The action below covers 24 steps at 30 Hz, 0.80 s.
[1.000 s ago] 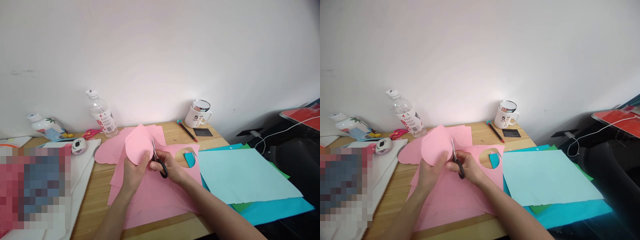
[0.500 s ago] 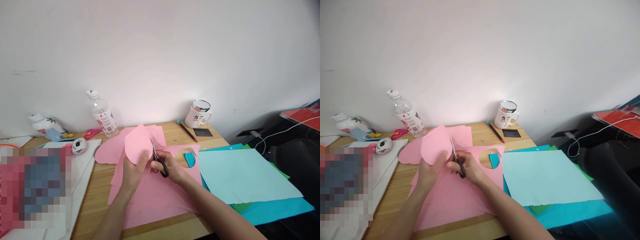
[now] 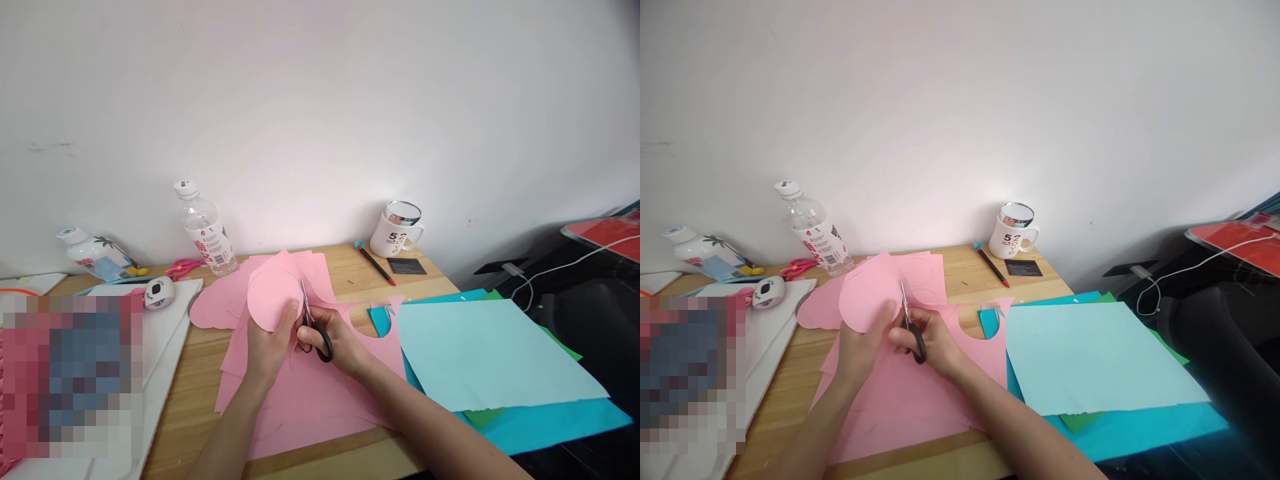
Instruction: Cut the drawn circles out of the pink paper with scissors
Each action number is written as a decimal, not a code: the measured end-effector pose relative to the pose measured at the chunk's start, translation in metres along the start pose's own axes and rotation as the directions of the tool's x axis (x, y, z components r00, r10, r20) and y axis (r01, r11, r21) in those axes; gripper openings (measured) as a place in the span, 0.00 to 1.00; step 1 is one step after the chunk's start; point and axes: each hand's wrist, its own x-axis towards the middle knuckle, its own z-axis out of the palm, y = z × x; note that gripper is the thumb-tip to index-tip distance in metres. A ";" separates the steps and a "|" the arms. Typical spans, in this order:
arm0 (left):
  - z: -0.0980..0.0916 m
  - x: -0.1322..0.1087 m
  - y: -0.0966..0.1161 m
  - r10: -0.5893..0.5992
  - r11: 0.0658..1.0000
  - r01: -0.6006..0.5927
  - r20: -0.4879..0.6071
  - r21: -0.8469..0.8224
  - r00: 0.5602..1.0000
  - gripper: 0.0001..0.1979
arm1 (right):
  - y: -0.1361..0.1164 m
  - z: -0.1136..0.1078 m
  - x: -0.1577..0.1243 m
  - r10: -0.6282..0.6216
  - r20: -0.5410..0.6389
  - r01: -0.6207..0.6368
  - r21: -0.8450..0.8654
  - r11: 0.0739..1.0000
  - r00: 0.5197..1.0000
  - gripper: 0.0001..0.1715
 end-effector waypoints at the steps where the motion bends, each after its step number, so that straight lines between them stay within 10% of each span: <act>1: 0.000 -0.001 0.000 0.005 1.000 -0.005 0.006 -0.003 1.000 0.14 | -0.001 0.000 0.000 -0.011 -0.015 0.011 -0.008 1.000 1.000 0.20; 24: -0.002 0.002 -0.001 0.014 1.000 -0.014 0.079 -0.010 0.997 0.13 | 0.000 -0.004 0.004 -0.100 -0.009 0.100 -0.025 0.995 0.995 0.21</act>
